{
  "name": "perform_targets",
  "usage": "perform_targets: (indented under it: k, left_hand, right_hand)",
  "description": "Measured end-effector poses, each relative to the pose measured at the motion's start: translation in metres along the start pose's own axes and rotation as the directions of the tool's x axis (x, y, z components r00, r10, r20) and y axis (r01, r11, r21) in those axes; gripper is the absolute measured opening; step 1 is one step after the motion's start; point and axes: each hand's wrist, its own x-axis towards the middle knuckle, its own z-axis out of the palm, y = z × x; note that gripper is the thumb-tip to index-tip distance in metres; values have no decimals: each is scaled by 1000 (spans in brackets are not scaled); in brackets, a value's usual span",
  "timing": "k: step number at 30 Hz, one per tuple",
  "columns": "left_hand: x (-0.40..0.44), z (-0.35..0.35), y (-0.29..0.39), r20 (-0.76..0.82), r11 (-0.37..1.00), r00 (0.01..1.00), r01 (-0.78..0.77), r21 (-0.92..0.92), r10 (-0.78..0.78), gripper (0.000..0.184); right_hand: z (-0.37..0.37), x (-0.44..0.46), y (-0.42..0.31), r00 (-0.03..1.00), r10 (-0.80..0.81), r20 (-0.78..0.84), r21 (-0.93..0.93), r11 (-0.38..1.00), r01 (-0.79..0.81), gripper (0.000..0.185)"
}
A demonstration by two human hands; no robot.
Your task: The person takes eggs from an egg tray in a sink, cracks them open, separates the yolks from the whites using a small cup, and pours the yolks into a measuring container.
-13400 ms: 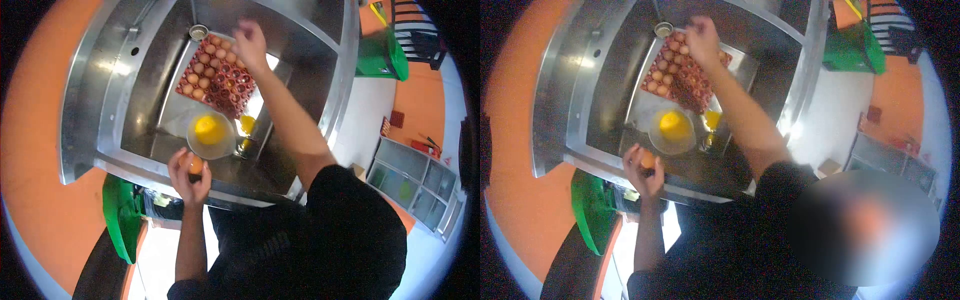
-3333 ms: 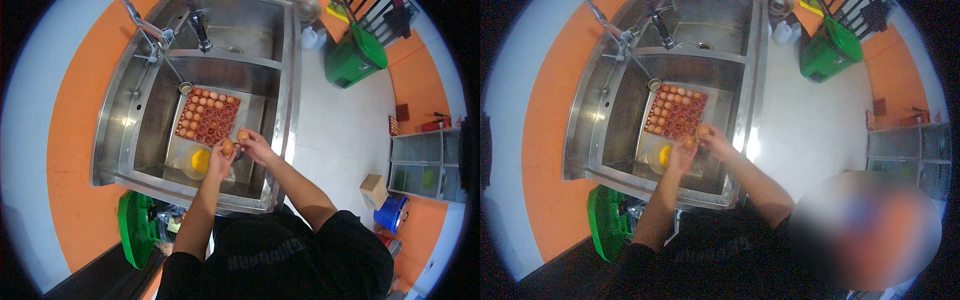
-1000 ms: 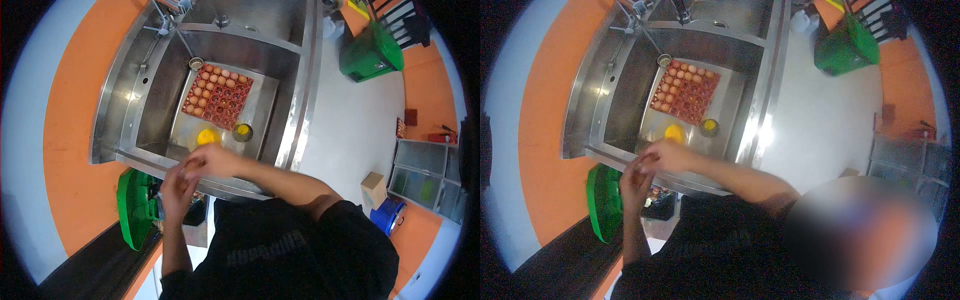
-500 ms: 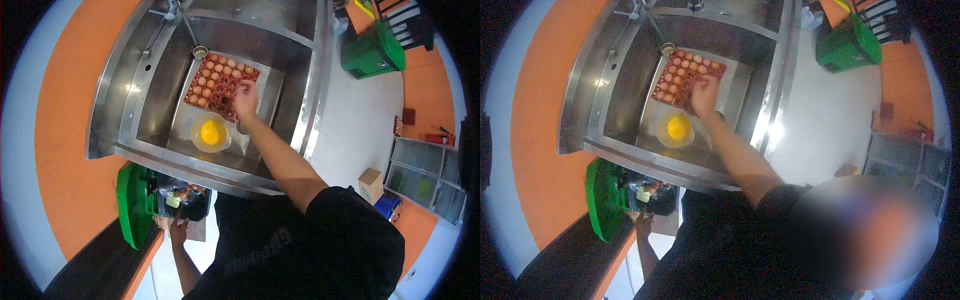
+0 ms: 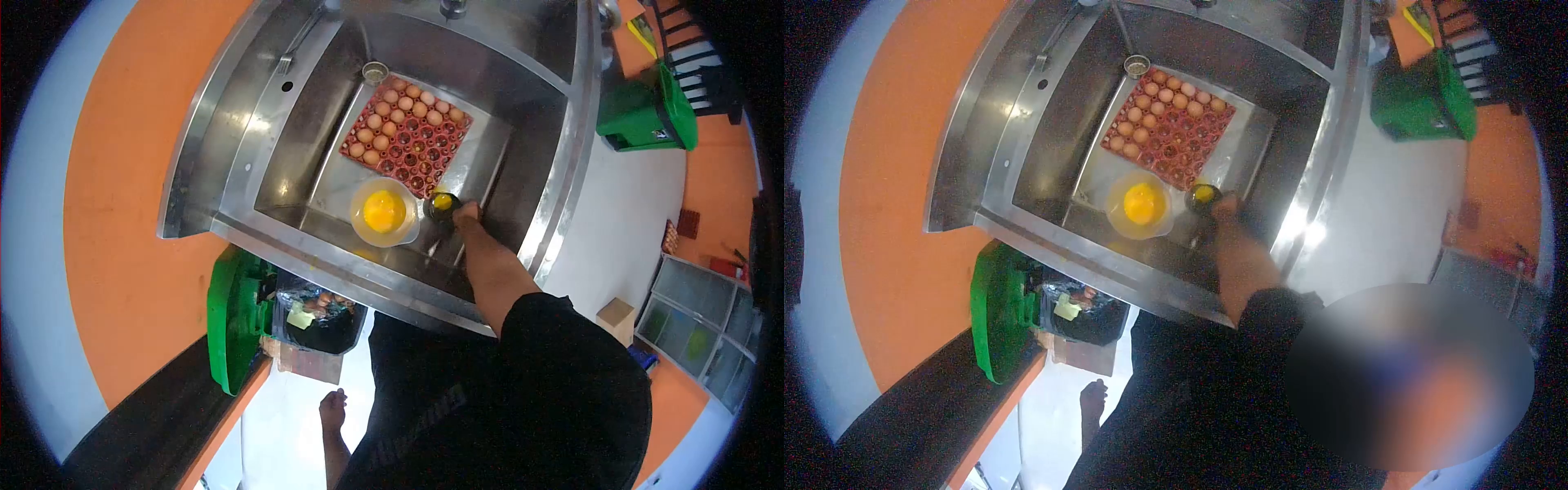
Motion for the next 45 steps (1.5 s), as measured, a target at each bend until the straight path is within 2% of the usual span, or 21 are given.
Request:
perform_targets:
  k: [2,3,5,6,7,8,9,10,11,12,15,18,21,24,25,28,34,38,39,43,45]
  left_hand:
    - [5,4,-4,10,998,998,-58,10,57,43]
    - [7,5,-1,21,999,999,33,23,-33,44]
    - [17,6,3,10,998,999,-48,30,48,45]
    - [20,7,13,-2,994,994,-108,32,108,45]
    - [26,6,24,10,988,998,-57,144,56,45]
    - [24,9,37,-19,992,995,-94,83,96,46]
    - [35,11,30,-12,992,993,-115,47,116,45]
    - [42,12,31,-8,991,991,-136,11,136,45]
    - [38,12,48,-14,960,961,-277,25,278,44]
    - [40,13,51,-14,967,967,-255,31,255,44]
    - [47,12,50,-34,973,972,-232,-1,232,46]
    - [50,11,49,-76,942,940,-331,52,334,48]
    - [44,7,44,-74,962,960,-271,-24,269,50]
    - [41,5,45,-109,971,964,-239,34,241,51]
    - [42,5,41,-110,975,969,-220,18,221,51]
    - [39,3,33,-111,984,977,-180,13,180,50]
    - [49,5,6,-158,966,953,-260,-1,257,46]
    - [46,6,7,-167,960,951,-273,-60,260,43]
    - [45,7,8,-185,952,940,-300,-55,285,42]
    - [30,2,41,-184,967,949,-250,51,255,44]
    - [56,9,11,-196,937,928,-338,-88,317,44]
  right_hand:
    - [-11,-2,4,989,-146,-16,-184,973,141,38]
    - [-18,-4,3,994,-106,-11,-108,989,104,39]
    - [-36,-4,-4,1000,-31,0,49,998,31,39]
    - [-48,-8,-10,998,-52,21,-5,999,52,41]
    - [-61,-11,-16,996,-73,43,-61,995,75,43]
    - [-70,-9,-18,994,-92,65,-117,988,99,44]
    - [-68,-10,-18,964,-231,-128,-167,964,209,41]
    - [-74,-8,-16,950,-261,-173,-99,964,247,38]
    - [-90,-19,-22,932,-290,-217,-30,956,290,35]
    - [-106,-30,-29,912,-317,-259,39,940,338,32]
    - [-148,-58,-52,931,-338,-139,303,880,365,25]
    - [-162,-75,-69,867,-498,-23,578,700,418,31]
    - [-155,-96,-87,756,-650,-80,666,529,525,43]
    - [-167,-138,-110,655,-755,34,616,532,581,50]
    - [-151,-123,-111,545,-838,32,583,458,671,52]
    - [-135,-141,-118,486,-860,-157,308,425,851,53]
    - [-128,-168,-122,383,-905,-185,93,372,924,55]
    - [-138,-171,-117,330,-919,-216,104,315,943,54]
    - [-136,-162,-115,346,-903,-254,225,292,929,56]
    - [-154,-153,-110,306,-931,-197,226,260,939,61]
    - [-156,-149,-111,313,-927,-205,238,263,935,62]
